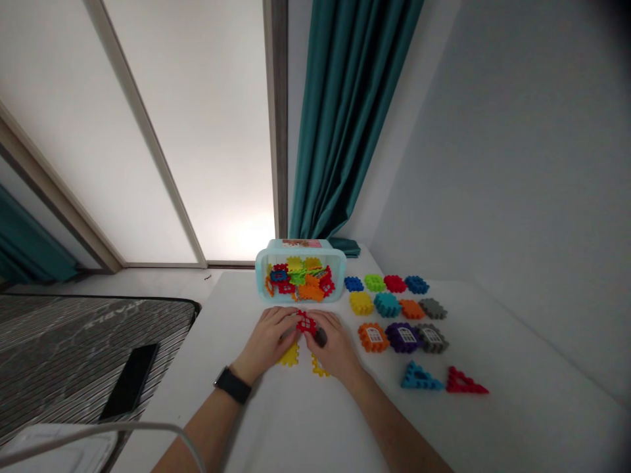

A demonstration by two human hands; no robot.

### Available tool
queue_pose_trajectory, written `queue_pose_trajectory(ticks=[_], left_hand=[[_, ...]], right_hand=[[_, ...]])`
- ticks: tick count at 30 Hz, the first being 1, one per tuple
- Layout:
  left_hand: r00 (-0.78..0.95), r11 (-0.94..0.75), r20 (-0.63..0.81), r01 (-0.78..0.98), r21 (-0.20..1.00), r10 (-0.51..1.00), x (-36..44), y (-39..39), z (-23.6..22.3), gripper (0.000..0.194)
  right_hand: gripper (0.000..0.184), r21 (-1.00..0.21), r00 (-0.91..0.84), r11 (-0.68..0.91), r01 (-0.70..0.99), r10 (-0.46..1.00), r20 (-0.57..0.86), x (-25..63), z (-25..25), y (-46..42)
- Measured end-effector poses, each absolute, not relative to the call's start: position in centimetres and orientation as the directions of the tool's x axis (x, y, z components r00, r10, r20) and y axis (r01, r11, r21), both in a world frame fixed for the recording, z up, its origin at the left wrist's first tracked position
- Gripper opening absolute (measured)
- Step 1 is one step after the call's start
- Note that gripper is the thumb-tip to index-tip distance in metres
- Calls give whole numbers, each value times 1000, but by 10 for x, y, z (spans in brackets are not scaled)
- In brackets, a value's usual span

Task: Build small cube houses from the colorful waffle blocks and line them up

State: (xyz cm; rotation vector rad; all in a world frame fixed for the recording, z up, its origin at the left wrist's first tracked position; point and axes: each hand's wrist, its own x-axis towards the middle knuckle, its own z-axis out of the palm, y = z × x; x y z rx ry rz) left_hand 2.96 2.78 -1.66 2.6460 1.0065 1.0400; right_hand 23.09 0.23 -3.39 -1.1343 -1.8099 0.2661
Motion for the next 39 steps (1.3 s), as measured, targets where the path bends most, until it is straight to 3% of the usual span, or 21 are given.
queue_pose_trajectory(ticks=[6, 9, 12, 15, 18, 24, 27, 33, 39], left_hand=[[469, -742, 588, 531, 409, 659, 32, 25, -12, 20], [303, -633, 565, 502, 590, 767, 38, 21, -12, 18], [177, -485, 453, 373, 791, 874, 45, 18, -11, 22], [182, -415, 376, 287, 863, 909, 48, 15, -11, 26], [193, -454, 411, 352, 818, 891, 47, 12, -12, 26], [425, -694, 550, 474, 541, 719, 41, 11, -15, 54], [485, -737, 557, 496, 459, 674, 39, 12, -14, 54], [529, -750, 539, 539, 383, 655, 37, 14, -12, 46], [375, -695, 623, 588, 413, 687, 28, 21, -16, 46]], right_hand=[[28, -794, 25, 444, 414, 867, 498, 225, -33, -4], [32, -871, 106, 377, 316, 898, 427, 224, -33, -4], [34, -911, 127, 344, 230, 917, 378, 225, -34, -3], [33, -931, 147, 335, 145, 923, 355, 224, -36, -4], [29, -942, 167, 319, 107, 928, 333, 221, -36, -6], [25, -944, 161, 293, 153, 935, 316, 226, -27, -7], [27, -934, 136, 299, 195, 935, 328, 231, -23, -6], [24, -905, 81, 348, 244, 923, 377, 233, -23, -5], [27, -817, 36, 460, 347, 864, 502, 234, -19, -10]])
